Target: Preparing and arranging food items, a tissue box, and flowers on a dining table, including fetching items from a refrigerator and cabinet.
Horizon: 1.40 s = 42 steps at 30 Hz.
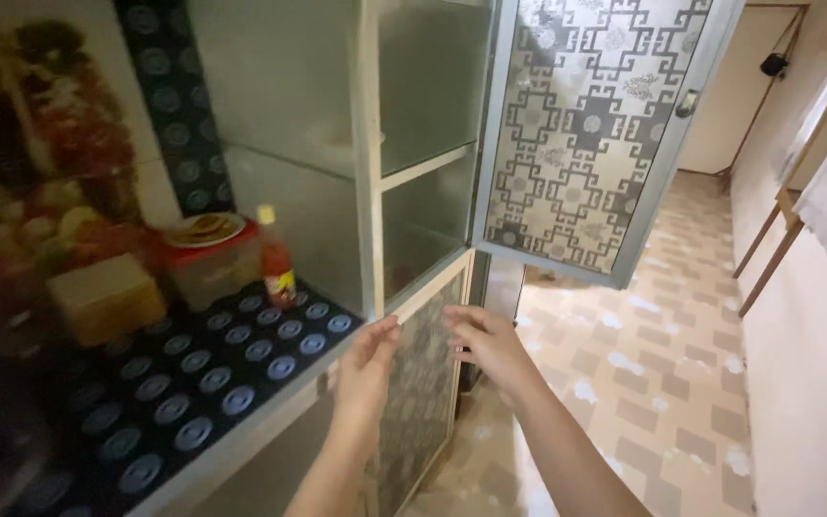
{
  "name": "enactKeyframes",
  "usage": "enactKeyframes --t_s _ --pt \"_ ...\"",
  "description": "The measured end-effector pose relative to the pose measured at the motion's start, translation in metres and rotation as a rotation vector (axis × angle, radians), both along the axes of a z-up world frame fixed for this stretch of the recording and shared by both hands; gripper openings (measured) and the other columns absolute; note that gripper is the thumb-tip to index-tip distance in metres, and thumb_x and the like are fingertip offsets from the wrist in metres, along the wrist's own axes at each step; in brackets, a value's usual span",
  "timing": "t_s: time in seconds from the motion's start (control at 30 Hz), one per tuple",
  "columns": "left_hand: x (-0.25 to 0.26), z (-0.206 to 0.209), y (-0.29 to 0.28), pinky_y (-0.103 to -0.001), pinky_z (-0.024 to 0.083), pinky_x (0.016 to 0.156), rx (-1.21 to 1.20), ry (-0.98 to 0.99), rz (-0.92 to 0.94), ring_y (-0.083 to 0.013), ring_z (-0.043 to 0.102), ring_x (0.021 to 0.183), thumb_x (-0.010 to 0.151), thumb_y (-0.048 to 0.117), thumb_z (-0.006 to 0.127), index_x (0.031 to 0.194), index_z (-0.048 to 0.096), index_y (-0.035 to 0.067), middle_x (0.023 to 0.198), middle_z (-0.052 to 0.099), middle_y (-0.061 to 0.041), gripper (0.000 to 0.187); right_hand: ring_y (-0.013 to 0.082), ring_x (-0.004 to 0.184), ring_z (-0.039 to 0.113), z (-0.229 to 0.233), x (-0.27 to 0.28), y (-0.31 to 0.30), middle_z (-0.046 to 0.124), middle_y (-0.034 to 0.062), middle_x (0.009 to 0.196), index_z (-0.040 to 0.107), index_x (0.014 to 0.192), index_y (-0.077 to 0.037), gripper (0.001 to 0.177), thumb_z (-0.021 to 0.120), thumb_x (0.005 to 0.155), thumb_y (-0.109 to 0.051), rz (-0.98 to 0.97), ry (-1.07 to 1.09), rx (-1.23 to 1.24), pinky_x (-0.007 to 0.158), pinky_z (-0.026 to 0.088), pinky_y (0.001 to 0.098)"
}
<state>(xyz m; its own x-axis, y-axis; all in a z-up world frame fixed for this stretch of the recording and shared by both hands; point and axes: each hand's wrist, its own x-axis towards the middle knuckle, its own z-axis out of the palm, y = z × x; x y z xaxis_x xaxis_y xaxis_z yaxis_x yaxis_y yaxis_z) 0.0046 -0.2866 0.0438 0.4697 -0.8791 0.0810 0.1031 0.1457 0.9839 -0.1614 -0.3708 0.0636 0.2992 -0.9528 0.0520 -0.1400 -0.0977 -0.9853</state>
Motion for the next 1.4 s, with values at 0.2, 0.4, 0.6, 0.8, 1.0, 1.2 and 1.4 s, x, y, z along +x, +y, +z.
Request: enactKeyframes --t_s 0.2,0.4,0.6,0.8,1.0,1.2,1.4 --pt "-0.003 0.02 -0.1 -0.03 0.047 0.093 -0.063 -0.023 -0.033 -0.0153 0.064 0.106 0.093 0.031 0.064 0.125 0.071 0.008 0.115 0.075 -0.005 0.039 0.0201 0.11 0.07 0.034 0.009 -0.102 0.071 0.0105 0.124 0.064 0.134 -0.006 0.041 0.058 0.096 -0.021 0.059 -0.065 -0.044 0.096 0.058 0.0342" --pt "-0.004 0.039 -0.198 -0.035 0.049 0.1 -0.196 0.017 0.015 -0.0207 0.066 0.113 0.094 0.023 0.063 0.128 0.068 0.003 0.123 0.074 -0.012 0.039 0.0209 0.108 0.071 0.079 0.018 -0.207 0.071 0.0145 0.121 0.063 0.133 -0.002 0.041 0.06 0.095 -0.017 0.235 -0.174 -0.163 0.096 0.058 0.0333" --pt "-0.023 0.081 -0.282 -0.032 0.044 0.107 -0.251 -0.085 0.25 -0.0185 0.062 0.128 0.094 0.02 0.06 0.134 0.061 0.002 0.135 0.069 -0.009 0.044 0.0204 0.102 0.072 0.114 0.048 -0.346 0.074 0.0146 0.113 0.065 0.129 0.004 0.037 0.061 0.096 -0.012 0.439 -0.255 -0.309 0.092 0.059 0.0309" --pt "-0.04 0.133 -0.325 -0.035 0.048 0.105 -0.42 0.025 0.529 -0.0196 0.06 0.128 0.094 0.021 0.058 0.138 0.055 0.003 0.14 0.061 -0.008 0.048 0.0232 0.099 0.074 0.148 0.113 -0.447 0.073 0.0185 0.111 0.059 0.129 0.011 0.04 0.059 0.095 -0.01 0.674 -0.28 -0.25 0.089 0.062 0.0329" --pt "-0.09 0.161 -0.301 -0.038 0.05 0.1 -0.27 0.074 0.783 -0.0174 0.064 0.119 0.088 0.026 0.061 0.138 0.057 0.009 0.126 0.067 -0.008 0.053 0.0298 0.081 0.073 0.172 0.182 -0.471 0.07 0.0266 0.1 0.055 0.123 0.017 0.04 0.056 0.1 -0.016 0.863 -0.164 0.03 0.074 0.065 0.04" --pt "-0.042 0.014 -0.219 -0.045 0.054 0.095 -0.297 -0.292 0.981 -0.0244 0.066 0.118 0.096 0.016 0.061 0.136 0.059 0.003 0.123 0.066 -0.015 0.042 0.0271 0.071 0.073 0.158 0.208 -0.478 0.071 0.0264 0.092 0.053 0.117 0.015 0.032 0.045 0.104 -0.013 0.92 -0.107 0.164 0.061 0.063 0.0362" --pt "-0.037 0.002 -0.163 -0.045 0.054 0.096 -0.304 -0.359 1.013 -0.0247 0.065 0.118 0.095 0.016 0.062 0.135 0.058 0.003 0.124 0.065 -0.015 0.043 0.0282 0.067 0.073 0.16 0.221 -0.484 0.071 0.0269 0.085 0.055 0.105 0.017 0.024 0.049 0.101 -0.006 0.842 -0.11 0.186 0.056 0.062 0.0349"
